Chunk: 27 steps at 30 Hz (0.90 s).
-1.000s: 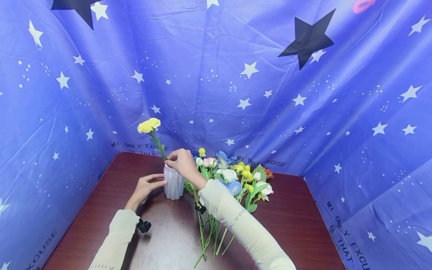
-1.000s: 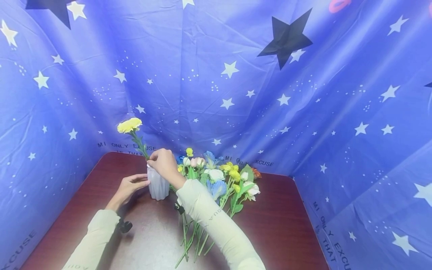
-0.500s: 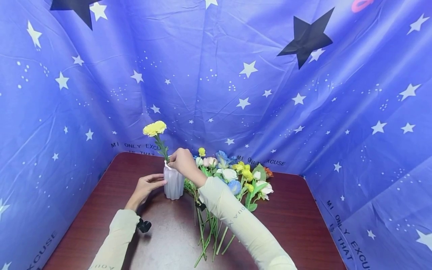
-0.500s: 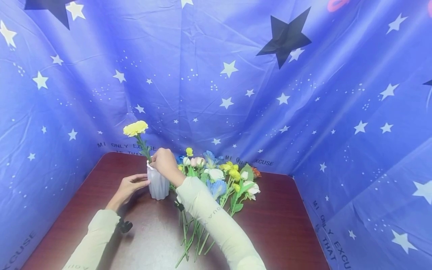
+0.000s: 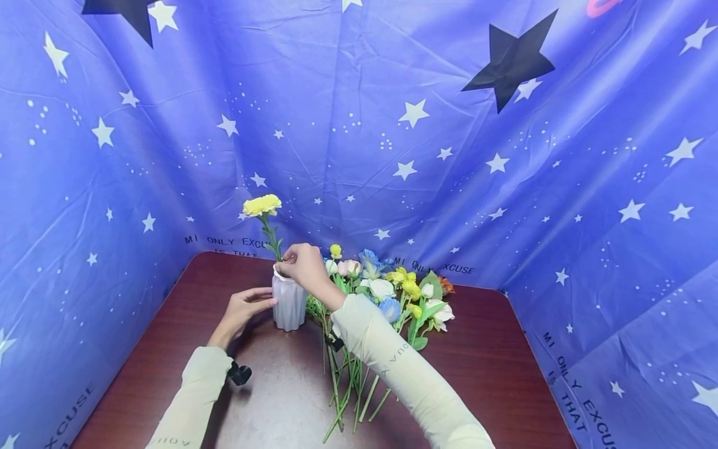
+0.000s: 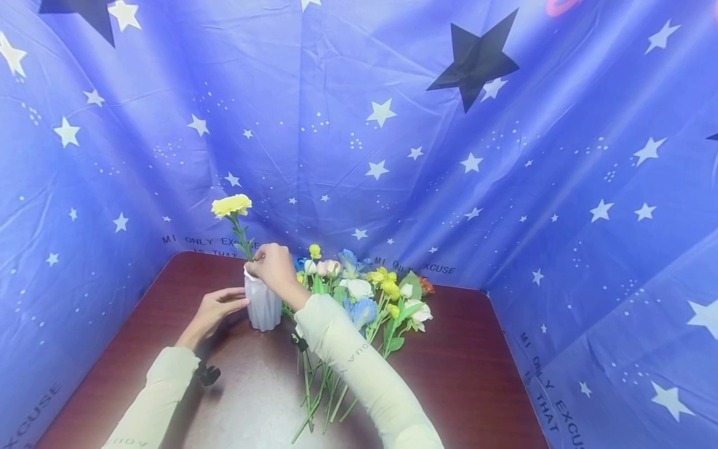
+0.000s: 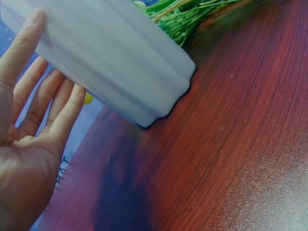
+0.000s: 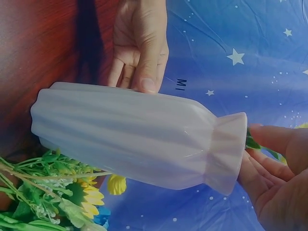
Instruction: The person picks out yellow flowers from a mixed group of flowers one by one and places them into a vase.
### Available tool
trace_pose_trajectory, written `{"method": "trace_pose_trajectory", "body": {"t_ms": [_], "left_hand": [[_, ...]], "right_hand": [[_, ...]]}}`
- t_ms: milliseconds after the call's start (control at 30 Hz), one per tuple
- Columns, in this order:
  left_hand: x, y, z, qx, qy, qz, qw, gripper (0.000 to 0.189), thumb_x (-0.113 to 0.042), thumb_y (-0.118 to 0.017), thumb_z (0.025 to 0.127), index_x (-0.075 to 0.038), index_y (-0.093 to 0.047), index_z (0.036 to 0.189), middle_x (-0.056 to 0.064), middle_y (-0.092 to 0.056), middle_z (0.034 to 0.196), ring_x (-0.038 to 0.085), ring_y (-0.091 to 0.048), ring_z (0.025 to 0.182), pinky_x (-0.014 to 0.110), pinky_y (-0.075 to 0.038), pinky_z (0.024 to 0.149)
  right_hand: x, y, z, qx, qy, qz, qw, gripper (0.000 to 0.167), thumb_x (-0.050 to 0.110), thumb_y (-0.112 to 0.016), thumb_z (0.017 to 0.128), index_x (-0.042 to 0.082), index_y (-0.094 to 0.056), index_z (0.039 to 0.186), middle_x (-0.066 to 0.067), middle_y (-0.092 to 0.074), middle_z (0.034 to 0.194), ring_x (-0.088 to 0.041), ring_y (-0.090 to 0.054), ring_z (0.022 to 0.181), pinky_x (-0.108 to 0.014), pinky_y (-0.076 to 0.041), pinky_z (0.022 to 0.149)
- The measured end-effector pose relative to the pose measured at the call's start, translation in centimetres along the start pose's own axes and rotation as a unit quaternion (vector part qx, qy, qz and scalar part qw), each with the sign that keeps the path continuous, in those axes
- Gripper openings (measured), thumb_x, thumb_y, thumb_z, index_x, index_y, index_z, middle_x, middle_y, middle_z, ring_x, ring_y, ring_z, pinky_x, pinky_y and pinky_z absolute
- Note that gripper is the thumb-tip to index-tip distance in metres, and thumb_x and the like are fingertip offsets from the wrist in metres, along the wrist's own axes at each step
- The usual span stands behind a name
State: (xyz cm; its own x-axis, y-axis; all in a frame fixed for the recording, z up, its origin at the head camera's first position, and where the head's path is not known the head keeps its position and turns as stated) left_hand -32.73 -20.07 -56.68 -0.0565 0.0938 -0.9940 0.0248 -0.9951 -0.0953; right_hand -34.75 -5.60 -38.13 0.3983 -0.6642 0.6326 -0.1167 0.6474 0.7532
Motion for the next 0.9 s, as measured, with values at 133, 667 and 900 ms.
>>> {"method": "trace_pose_trajectory", "body": {"t_ms": [133, 667, 900], "left_hand": [[-0.04, 0.09, -0.02, 0.001, -0.002, -0.008, 1.0, 0.034, -0.003, -0.081, 0.085, 0.004, -0.072, 0.118, -0.012, -0.076, 0.092, 0.003, -0.073, 0.089, 0.019, -0.062, 0.081], [0.04, 0.08, -0.06, -0.001, 0.005, 0.001, 1.0, 0.044, -0.004, -0.081, 0.086, 0.012, -0.065, 0.124, -0.012, -0.075, 0.092, 0.006, -0.073, 0.093, 0.02, -0.061, 0.083], [0.01, 0.05, -0.23, -0.001, 0.014, 0.006, 0.9999, 0.05, -0.004, -0.08, 0.087, 0.016, -0.06, 0.128, -0.011, -0.076, 0.093, 0.004, -0.072, 0.093, 0.02, -0.061, 0.083]], "right_hand": [[0.16, 0.13, -0.09, -0.005, 0.009, 0.003, 0.9999, 0.012, 0.016, -0.078, 0.09, 0.004, -0.077, 0.092, -0.009, -0.078, 0.086, -0.015, -0.069, 0.071, -0.015, -0.053, 0.061], [0.47, -0.16, -0.3, 0.033, 0.01, -0.031, 0.9989, 0.008, 0.009, -0.08, 0.087, 0.004, -0.078, 0.092, -0.008, -0.078, 0.088, -0.015, -0.072, 0.076, -0.015, -0.055, 0.065], [0.26, -0.15, -0.42, 0.022, 0.012, -0.013, 0.9996, 0.003, 0.005, -0.077, 0.088, 0.004, -0.077, 0.091, -0.009, -0.078, 0.087, -0.016, -0.071, 0.076, -0.016, -0.055, 0.064]]}}
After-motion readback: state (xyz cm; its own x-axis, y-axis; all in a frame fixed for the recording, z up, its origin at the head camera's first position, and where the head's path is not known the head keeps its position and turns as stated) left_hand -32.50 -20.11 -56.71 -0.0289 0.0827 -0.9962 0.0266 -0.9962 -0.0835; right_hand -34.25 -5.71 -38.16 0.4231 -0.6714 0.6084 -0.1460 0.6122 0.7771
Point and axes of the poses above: each hand's wrist, its own z-axis towards the middle knuckle, its own y-axis out of the back of the hand, x = y × z, the point moved 9 cm from there along z, towards the middle knuckle
